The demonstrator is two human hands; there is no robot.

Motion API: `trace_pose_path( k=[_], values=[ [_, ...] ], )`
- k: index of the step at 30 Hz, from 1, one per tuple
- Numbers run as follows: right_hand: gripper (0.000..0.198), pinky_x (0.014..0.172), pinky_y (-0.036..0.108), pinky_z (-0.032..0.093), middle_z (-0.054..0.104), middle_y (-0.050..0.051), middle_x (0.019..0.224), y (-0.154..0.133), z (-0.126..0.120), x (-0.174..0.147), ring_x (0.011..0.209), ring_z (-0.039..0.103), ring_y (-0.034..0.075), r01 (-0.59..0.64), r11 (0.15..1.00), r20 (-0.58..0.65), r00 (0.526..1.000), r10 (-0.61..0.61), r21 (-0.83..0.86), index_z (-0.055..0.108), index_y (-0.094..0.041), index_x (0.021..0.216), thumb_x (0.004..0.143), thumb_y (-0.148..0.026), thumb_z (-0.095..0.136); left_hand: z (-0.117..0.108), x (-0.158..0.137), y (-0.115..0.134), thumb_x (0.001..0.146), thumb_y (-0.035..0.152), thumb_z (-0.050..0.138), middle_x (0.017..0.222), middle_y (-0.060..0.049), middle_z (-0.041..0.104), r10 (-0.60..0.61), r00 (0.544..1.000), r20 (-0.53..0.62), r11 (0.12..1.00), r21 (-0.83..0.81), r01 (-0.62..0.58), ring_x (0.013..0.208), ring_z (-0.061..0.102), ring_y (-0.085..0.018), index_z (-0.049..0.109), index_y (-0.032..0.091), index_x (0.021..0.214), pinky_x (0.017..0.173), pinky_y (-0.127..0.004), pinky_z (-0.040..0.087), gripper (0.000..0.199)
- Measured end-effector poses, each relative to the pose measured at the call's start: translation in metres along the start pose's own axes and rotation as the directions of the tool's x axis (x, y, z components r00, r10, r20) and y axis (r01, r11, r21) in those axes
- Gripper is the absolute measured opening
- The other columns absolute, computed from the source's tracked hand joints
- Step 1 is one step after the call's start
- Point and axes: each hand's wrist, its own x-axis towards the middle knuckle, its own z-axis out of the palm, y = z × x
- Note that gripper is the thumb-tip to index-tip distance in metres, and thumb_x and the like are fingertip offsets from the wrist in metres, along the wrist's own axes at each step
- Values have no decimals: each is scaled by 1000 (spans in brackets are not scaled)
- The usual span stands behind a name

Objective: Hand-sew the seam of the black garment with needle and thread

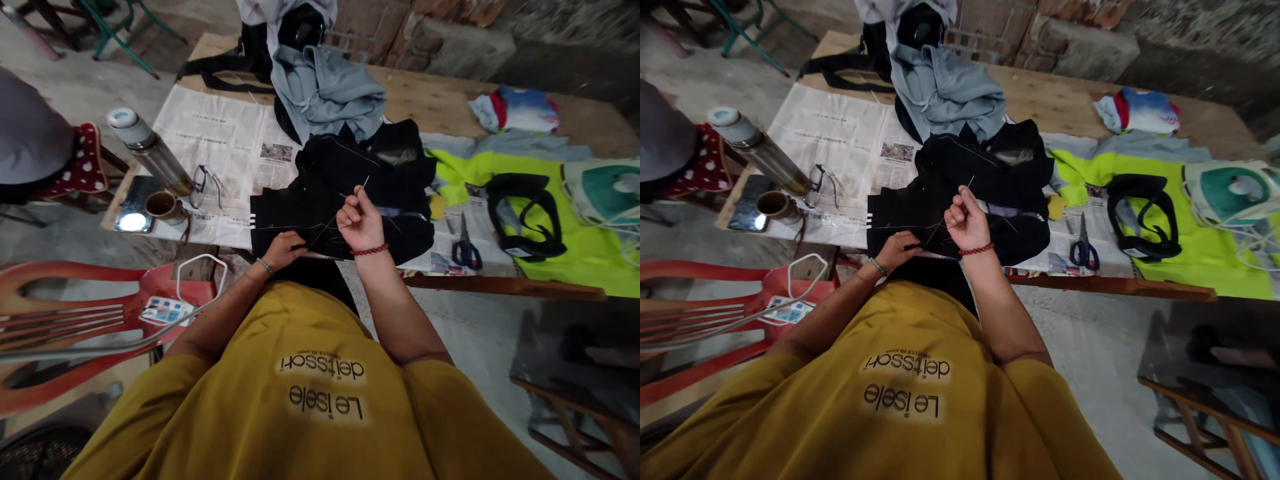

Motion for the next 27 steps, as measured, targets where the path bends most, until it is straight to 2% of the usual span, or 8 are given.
trace_pose_path(
  k=[7,11,14,16,18,21,24,27],
  values=[
    [30,57,23,52,62,-4,71,-13,2,-2,74,65,13,91,987,57,995,-85,-129,57,-28,98,84,-55,56,-3,0,3,80,25,65,81,-4,66,-27,1000,1,999,-44,27,74,60,-13,71,16,85,74,-26,47,12],
    [30,72,32,56,65,-1,80,-25,-8,9,90,66,17,299,902,138,953,-269,-310,60,-25,92,82,-53,59,-3,1,3,80,25,65,81,-4,66,-32,999,-17,996,-88,31,75,61,-12,71,16,85,73,-24,48,12],
    [21,93,42,51,68,3,94,-33,-26,20,105,62,20,527,642,358,850,-387,-557,63,-23,89,84,-44,60,-3,1,3,80,24,65,80,-4,66,-25,999,-25,995,-98,23,74,61,-12,72,16,85,71,-23,48,12],
    [13,106,47,41,67,4,102,-36,-41,28,113,58,22,652,429,548,758,-354,-625,65,-23,88,84,-36,61,-4,1,3,80,24,65,79,-4,66,-24,999,-25,995,-95,21,73,61,-12,72,16,84,71,-23,48,11],
    [7,111,50,34,67,4,105,-39,-55,37,118,55,21,735,270,672,679,-296,-622,66,-24,86,84,-29,61,-4,1,3,80,24,65,79,-4,67,-30,999,-24,996,-90,28,73,61,-12,72,16,85,71,-23,48,11],
    [9,114,50,29,66,3,110,-47,-75,53,123,51,20,784,82,750,615,-242,-616,66,-24,83,86,-25,58,-4,1,4,80,24,65,79,-3,67,-37,999,-16,995,-90,36,73,61,-12,72,17,85,71,-23,48,11],
    [16,114,45,25,65,7,116,-66,-96,72,128,47,18,747,-64,740,636,-220,-662,67,-20,80,88,-20,53,-5,1,4,80,24,65,79,-3,66,-31,999,-9,995,-96,30,74,61,-12,72,17,85,71,-23,48,11],
    [22,111,39,24,64,13,120,-94,-112,87,132,42,16,626,-125,635,730,-253,-770,68,-13,77,90,-15,50,-5,1,4,81,24,64,79,-3,66,-38,999,-15,995,-98,37,74,61,-12,72,17,86,71,-23,48,12]
  ],
)
